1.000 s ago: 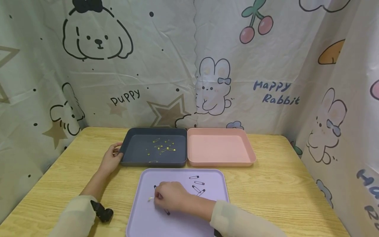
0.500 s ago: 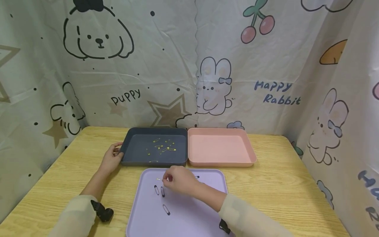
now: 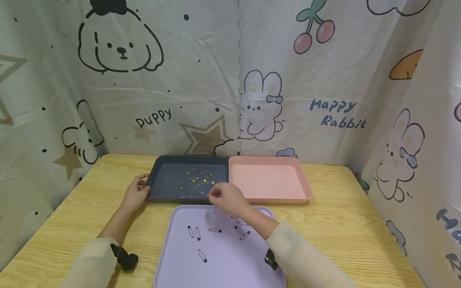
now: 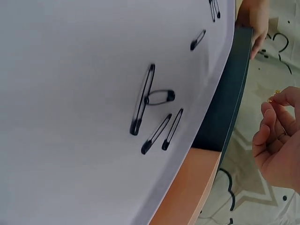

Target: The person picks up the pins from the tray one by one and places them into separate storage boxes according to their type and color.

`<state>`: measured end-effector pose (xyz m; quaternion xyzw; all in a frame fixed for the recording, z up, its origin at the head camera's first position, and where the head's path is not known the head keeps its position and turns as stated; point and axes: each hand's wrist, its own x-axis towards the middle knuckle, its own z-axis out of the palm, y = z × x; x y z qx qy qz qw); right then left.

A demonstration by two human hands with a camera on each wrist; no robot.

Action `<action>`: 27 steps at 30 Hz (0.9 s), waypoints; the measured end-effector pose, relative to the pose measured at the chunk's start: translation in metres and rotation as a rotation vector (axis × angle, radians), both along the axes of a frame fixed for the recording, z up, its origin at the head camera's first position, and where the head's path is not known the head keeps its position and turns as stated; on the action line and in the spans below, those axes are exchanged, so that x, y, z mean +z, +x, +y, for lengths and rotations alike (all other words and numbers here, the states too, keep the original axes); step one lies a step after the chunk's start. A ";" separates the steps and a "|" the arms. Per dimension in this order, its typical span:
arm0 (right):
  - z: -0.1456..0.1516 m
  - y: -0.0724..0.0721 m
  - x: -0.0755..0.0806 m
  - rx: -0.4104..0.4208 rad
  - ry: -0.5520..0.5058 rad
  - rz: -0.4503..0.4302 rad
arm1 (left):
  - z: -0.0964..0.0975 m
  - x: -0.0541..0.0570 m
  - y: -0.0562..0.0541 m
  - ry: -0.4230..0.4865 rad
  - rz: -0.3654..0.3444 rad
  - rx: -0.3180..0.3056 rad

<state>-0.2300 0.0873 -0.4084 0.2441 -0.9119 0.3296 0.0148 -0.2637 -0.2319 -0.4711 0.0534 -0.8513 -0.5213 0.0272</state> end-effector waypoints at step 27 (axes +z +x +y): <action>-0.001 -0.040 -0.004 -0.069 -0.054 -0.006 | 0.000 0.001 0.001 0.004 -0.002 0.014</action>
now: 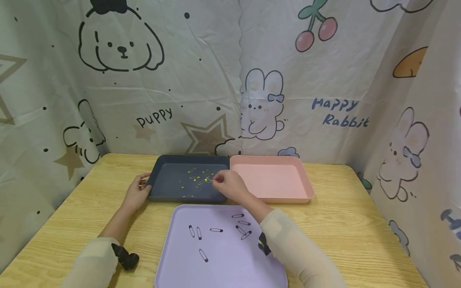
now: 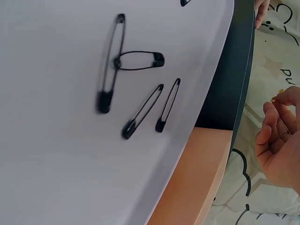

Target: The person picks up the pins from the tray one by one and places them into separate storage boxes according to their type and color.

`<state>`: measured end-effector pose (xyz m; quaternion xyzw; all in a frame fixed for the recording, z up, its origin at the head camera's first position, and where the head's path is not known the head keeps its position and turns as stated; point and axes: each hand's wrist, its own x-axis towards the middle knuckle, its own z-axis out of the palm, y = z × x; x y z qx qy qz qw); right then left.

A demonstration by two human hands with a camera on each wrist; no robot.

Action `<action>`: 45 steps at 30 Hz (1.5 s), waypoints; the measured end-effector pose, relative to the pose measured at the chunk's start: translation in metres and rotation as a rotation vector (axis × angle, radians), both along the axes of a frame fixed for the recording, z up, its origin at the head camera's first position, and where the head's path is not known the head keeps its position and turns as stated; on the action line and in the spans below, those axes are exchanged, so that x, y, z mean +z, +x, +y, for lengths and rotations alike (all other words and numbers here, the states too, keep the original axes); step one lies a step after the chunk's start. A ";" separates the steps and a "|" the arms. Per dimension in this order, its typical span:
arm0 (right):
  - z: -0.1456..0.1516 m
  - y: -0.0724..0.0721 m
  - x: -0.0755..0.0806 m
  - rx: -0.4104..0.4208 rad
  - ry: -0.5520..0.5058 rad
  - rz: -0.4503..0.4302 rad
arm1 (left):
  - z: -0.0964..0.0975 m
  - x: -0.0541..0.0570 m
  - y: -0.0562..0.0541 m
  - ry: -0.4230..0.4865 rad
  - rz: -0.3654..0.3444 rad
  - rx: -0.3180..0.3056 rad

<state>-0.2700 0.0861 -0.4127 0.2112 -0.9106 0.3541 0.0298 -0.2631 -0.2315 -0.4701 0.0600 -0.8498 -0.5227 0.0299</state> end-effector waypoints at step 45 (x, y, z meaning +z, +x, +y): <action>-0.079 -0.028 -0.021 -0.059 0.148 -0.098 | -0.001 -0.003 -0.003 0.018 -0.004 0.011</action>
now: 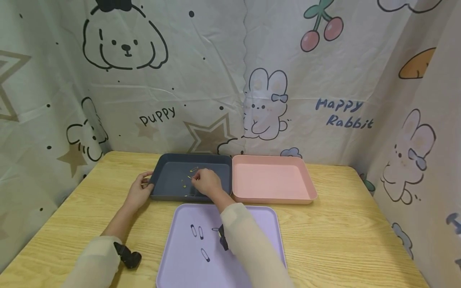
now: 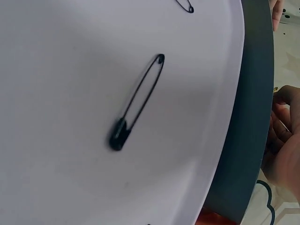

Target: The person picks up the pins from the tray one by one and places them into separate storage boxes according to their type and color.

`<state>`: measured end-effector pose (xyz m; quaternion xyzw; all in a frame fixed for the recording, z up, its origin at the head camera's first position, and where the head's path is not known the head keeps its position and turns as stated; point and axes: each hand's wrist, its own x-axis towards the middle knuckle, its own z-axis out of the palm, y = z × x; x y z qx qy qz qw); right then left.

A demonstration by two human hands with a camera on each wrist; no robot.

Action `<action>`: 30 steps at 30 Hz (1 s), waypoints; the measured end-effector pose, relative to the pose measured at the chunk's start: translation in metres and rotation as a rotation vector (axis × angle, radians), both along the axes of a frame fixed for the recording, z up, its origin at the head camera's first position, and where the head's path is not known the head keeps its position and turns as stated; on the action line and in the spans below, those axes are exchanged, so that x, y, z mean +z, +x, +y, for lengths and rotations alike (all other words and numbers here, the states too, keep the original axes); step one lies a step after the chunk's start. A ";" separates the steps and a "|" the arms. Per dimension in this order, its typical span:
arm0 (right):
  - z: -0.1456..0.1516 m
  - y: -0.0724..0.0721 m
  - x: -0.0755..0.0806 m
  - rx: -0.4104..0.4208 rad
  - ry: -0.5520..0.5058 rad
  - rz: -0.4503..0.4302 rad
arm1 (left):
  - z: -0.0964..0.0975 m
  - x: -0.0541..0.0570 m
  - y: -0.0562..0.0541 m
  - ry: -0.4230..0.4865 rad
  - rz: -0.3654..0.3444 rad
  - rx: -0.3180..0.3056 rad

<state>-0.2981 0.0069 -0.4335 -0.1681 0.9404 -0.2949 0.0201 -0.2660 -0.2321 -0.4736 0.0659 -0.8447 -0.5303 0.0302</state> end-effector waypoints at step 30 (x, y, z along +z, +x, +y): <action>0.015 -0.008 0.003 -0.092 0.000 -0.081 | -0.003 -0.001 -0.001 -0.014 0.001 -0.013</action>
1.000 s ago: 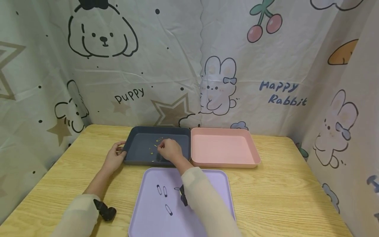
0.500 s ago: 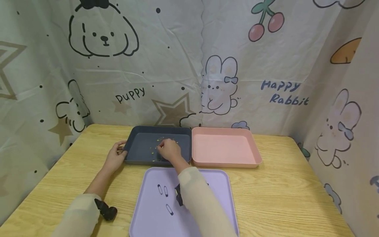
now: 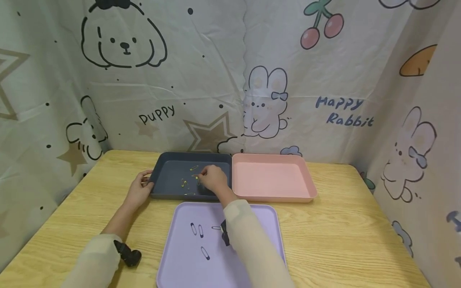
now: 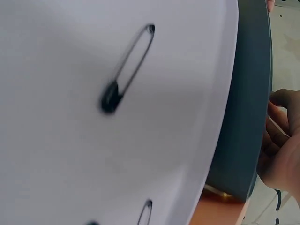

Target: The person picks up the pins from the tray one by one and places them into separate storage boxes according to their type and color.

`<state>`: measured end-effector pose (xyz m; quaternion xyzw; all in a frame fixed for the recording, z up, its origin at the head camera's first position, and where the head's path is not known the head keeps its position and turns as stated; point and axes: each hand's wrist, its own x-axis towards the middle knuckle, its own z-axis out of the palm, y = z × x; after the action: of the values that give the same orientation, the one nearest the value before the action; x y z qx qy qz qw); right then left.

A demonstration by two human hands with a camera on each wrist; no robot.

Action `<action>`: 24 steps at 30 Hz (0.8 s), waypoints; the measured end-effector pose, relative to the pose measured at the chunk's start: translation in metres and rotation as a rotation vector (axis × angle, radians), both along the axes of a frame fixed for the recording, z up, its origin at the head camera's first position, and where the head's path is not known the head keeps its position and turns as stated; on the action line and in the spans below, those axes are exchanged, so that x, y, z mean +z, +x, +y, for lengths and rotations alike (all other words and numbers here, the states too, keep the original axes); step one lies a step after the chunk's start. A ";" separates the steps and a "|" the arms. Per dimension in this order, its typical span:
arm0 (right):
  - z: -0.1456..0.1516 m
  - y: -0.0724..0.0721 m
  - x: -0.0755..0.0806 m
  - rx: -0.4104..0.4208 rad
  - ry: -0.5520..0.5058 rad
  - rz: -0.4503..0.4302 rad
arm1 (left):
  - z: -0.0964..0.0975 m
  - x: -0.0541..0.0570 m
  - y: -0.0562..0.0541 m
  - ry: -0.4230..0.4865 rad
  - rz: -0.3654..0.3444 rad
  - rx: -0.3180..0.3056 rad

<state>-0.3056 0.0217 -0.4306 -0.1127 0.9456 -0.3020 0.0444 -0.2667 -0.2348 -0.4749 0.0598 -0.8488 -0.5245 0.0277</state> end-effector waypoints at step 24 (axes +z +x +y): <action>0.046 -0.003 0.030 0.004 -0.012 0.097 | 0.004 0.007 0.004 -0.027 -0.017 -0.008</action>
<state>-0.3083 0.0679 -0.4010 -0.1294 0.9445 -0.3019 -0.0017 -0.2632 -0.2307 -0.4675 0.0607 -0.8564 -0.5124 0.0193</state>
